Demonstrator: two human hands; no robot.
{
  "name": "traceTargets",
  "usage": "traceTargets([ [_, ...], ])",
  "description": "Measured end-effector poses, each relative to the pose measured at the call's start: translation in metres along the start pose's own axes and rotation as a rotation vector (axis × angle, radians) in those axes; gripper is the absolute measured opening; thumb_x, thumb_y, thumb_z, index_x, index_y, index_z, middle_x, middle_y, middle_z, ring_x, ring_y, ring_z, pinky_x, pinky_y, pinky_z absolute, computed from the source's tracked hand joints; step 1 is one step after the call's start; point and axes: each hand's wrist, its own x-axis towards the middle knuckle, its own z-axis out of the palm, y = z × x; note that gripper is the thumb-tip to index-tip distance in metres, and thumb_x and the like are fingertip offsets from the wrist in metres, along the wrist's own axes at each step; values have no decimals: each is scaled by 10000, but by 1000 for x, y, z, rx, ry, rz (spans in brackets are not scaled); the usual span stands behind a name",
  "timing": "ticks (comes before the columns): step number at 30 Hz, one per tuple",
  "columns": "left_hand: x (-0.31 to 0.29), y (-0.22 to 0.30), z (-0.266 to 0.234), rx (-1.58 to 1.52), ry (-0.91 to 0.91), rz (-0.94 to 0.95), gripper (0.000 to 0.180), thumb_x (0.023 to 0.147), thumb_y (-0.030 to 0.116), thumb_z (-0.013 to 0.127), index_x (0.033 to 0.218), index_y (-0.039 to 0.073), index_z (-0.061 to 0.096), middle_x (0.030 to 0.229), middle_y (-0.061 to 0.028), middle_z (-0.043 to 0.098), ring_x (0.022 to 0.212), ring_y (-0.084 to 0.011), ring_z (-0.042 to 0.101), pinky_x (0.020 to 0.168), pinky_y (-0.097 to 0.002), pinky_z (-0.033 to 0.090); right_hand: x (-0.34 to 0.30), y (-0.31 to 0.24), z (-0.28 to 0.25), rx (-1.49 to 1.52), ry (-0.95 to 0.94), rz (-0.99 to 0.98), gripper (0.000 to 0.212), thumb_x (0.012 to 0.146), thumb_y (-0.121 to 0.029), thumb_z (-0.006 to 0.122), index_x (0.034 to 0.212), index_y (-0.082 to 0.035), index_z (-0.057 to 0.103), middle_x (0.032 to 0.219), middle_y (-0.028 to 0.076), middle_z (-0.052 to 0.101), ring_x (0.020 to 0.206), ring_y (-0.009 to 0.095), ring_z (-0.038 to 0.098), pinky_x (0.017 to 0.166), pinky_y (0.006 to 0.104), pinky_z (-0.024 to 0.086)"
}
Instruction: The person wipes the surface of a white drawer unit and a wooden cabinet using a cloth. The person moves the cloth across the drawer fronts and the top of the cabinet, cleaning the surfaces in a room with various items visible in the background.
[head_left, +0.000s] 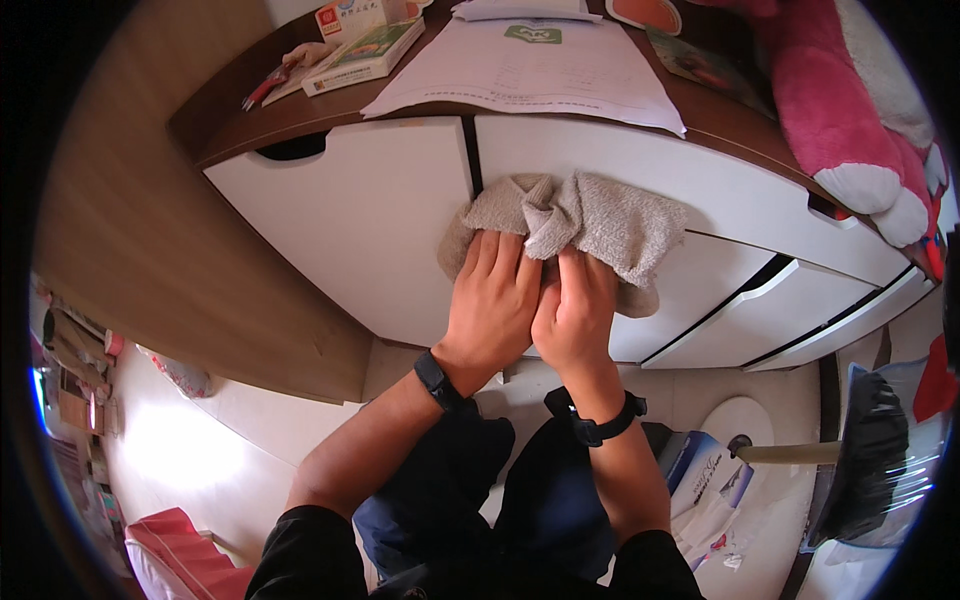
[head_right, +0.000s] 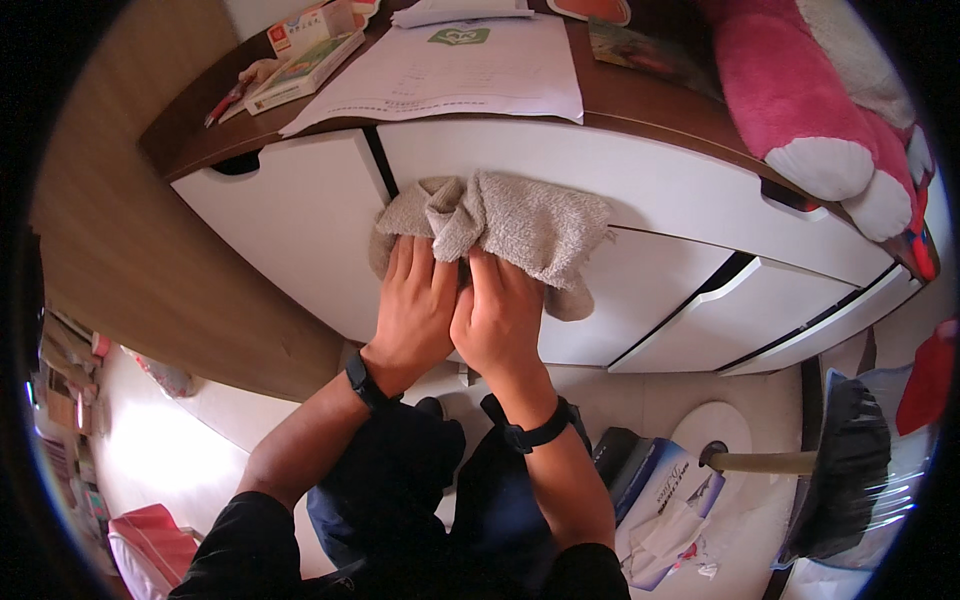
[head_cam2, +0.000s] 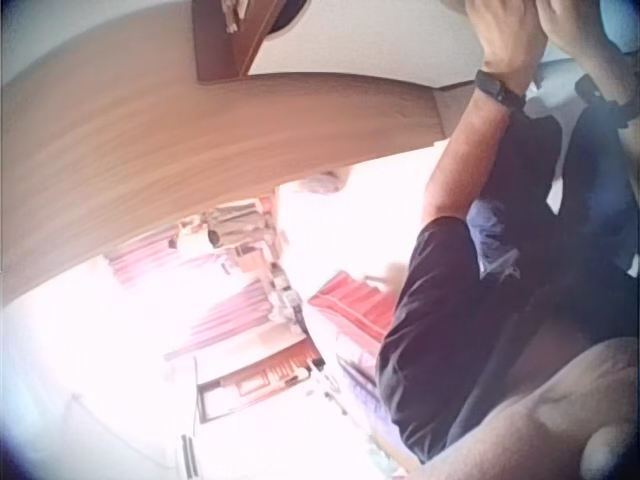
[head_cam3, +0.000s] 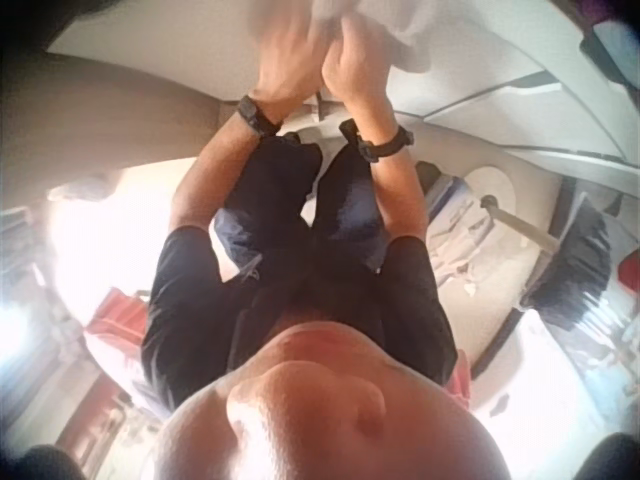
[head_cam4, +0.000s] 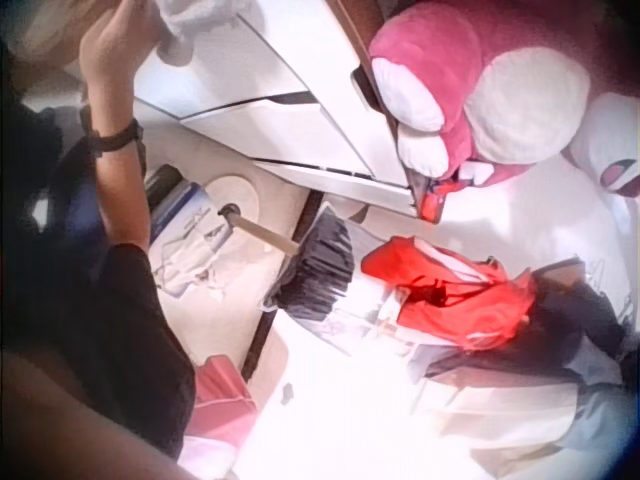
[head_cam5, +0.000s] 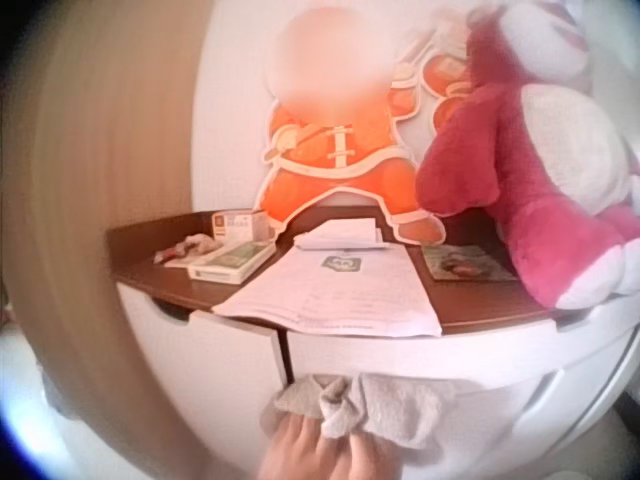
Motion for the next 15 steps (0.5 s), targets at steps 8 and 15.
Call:
traceTargets([
  [8, 28, 0, 12, 54, 154, -17, 366, 796, 180, 592, 1096, -24, 541, 989, -222, 504, 917, -398, 493, 883, -484, 428, 33, -15, -22, -148, -134, 47, 328, 816, 28, 536, 1139, 13, 598, 1052, 190, 632, 972, 396, 605, 836, 474, 478],
  [15, 28, 4, 15, 21, 137, -60, 407, 801, 189, 596, 1135, -34, 528, 1023, -226, 495, 937, -416, 484, 879, -498, 418, 34, -13, -20, -109, -73, 5, 410, 824, 29, 497, 1224, 30, 587, 1109, 228, 621, 1024, 428, 571, 876, 480, 462],
])
